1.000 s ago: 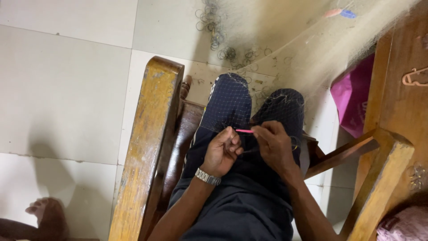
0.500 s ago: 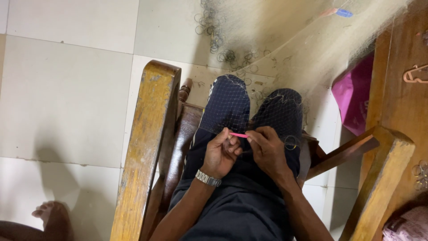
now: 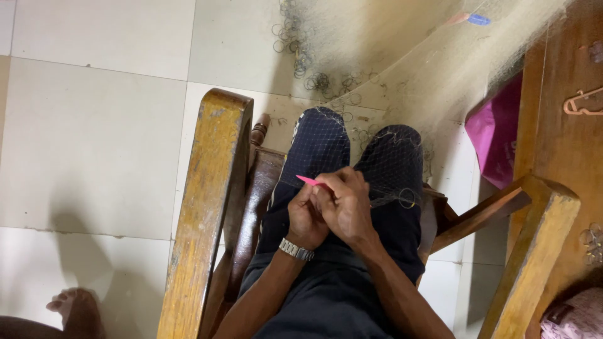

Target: Repairing a fishing net by tying knots with a shuttle tool.

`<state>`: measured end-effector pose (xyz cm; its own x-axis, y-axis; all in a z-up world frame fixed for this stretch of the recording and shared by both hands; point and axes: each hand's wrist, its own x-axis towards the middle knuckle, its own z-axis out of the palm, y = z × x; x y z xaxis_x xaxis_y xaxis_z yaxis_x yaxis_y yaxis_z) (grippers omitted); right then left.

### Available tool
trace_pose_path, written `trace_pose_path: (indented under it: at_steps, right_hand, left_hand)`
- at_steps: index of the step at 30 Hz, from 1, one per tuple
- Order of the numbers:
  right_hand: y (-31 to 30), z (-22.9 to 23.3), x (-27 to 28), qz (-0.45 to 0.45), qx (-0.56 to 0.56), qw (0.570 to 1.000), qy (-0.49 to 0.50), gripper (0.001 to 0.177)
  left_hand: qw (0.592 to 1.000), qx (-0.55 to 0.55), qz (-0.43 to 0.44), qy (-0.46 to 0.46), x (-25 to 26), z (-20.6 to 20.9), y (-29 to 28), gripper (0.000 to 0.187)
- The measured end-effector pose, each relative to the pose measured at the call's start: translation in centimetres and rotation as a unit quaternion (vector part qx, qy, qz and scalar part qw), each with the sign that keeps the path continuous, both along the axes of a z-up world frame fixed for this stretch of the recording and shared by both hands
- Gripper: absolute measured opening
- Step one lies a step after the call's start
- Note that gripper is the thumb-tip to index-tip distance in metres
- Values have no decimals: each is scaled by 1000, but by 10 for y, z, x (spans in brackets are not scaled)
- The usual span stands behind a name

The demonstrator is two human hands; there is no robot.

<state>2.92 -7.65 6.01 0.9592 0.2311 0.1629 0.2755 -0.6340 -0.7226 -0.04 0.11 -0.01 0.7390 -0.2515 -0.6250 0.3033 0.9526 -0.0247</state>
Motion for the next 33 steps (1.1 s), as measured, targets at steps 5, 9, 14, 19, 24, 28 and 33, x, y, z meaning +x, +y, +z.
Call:
trace_pose_path:
  at_steps: [5, 9, 14, 19, 24, 28, 33]
  right_hand:
    - [8, 20, 34, 75, 111, 988, 79, 7]
    - [19, 52, 64, 156, 166, 965, 134, 8]
    - [17, 53, 90, 179, 225, 943, 166, 4]
    - [-3, 89, 67, 112, 186, 969, 119, 9]
    - [-25, 93, 22, 118, 199, 972, 43, 7]
    - [-27, 92, -21, 208, 178, 961, 40, 8]
    - [-2, 85, -68, 366, 204, 907, 45, 26]
  left_hand:
    - [1000, 17, 6, -16, -12, -58, -10, 26]
    - [996, 52, 8, -72, -5, -25, -3, 22]
    - [991, 71, -16, -111, -9, -31, 0, 19]
    - [990, 72, -22, -118, -11, -31, 3, 18]
    - [990, 65, -20, -123, -11, -33, 0, 19]
    - [988, 65, -19, -137, -7, -16, 4, 19]
    - [984, 63, -18, -165, -12, -5, 7, 15]
